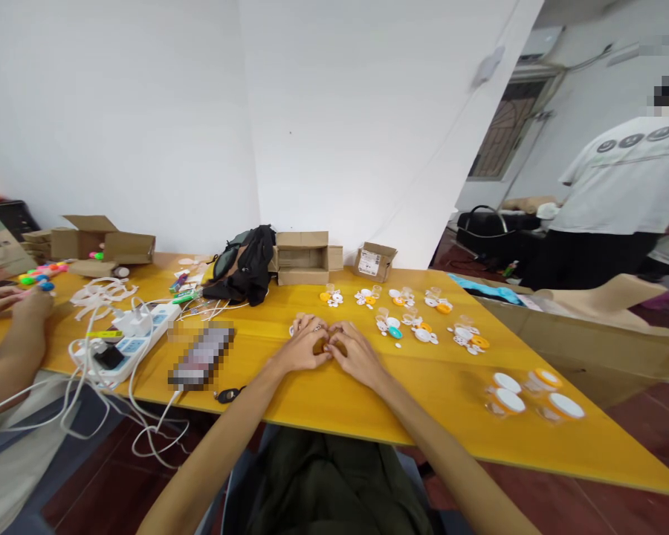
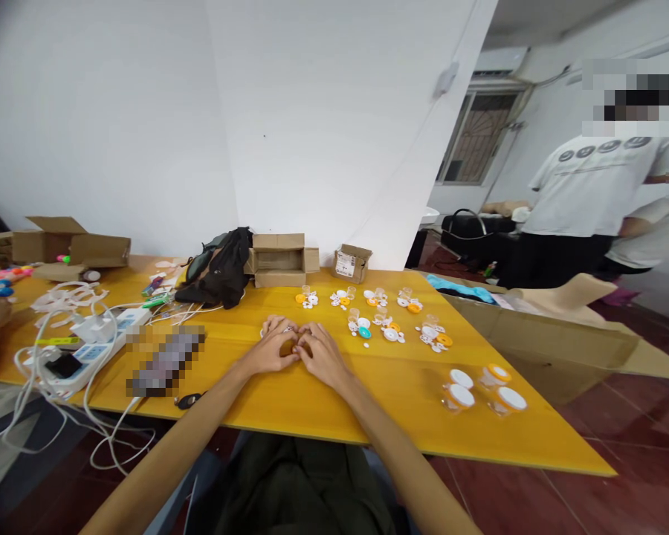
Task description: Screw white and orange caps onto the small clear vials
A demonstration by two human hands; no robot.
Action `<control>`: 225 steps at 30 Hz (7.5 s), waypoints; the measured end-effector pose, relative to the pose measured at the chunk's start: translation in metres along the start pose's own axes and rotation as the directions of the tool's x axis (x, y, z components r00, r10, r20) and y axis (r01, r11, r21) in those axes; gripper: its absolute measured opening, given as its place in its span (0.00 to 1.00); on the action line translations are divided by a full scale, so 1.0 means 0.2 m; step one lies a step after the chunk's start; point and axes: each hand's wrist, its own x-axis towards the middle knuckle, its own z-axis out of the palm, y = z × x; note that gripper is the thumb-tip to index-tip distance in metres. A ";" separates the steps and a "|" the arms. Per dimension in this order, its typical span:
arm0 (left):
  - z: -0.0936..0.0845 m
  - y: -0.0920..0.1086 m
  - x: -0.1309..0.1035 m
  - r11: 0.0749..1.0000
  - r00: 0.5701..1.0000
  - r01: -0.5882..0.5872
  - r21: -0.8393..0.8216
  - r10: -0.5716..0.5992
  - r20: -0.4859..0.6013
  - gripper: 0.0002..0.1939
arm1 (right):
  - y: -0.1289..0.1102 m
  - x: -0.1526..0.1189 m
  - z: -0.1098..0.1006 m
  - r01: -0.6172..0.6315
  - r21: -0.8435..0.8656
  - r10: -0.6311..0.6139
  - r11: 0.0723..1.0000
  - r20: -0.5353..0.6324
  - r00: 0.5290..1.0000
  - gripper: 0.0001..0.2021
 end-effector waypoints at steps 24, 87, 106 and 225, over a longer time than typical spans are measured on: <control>0.02 -0.01 0.00 0.999 0.999 -0.038 0.033 0.038 0.008 0.07 | 0.00 0.04 -0.11 0.222 -0.161 -0.188 0.962 0.202 0.961 0.07; -0.10 -0.18 -0.07 0.915 0.879 0.394 -0.086 -0.402 -0.257 0.21 | 0.04 -0.06 -0.07 0.013 -0.076 -0.003 0.997 0.137 0.991 0.06; -0.15 -0.18 -0.07 0.857 0.851 0.484 -0.176 -0.508 -0.134 0.13 | 0.03 -0.05 -0.09 0.030 -0.061 -0.022 0.998 0.130 0.991 0.06; 0.07 -0.07 0.02 0.761 0.988 0.128 -0.636 -0.153 0.017 0.17 | -0.04 -0.05 -0.05 0.013 0.044 -0.014 0.999 0.030 0.999 0.12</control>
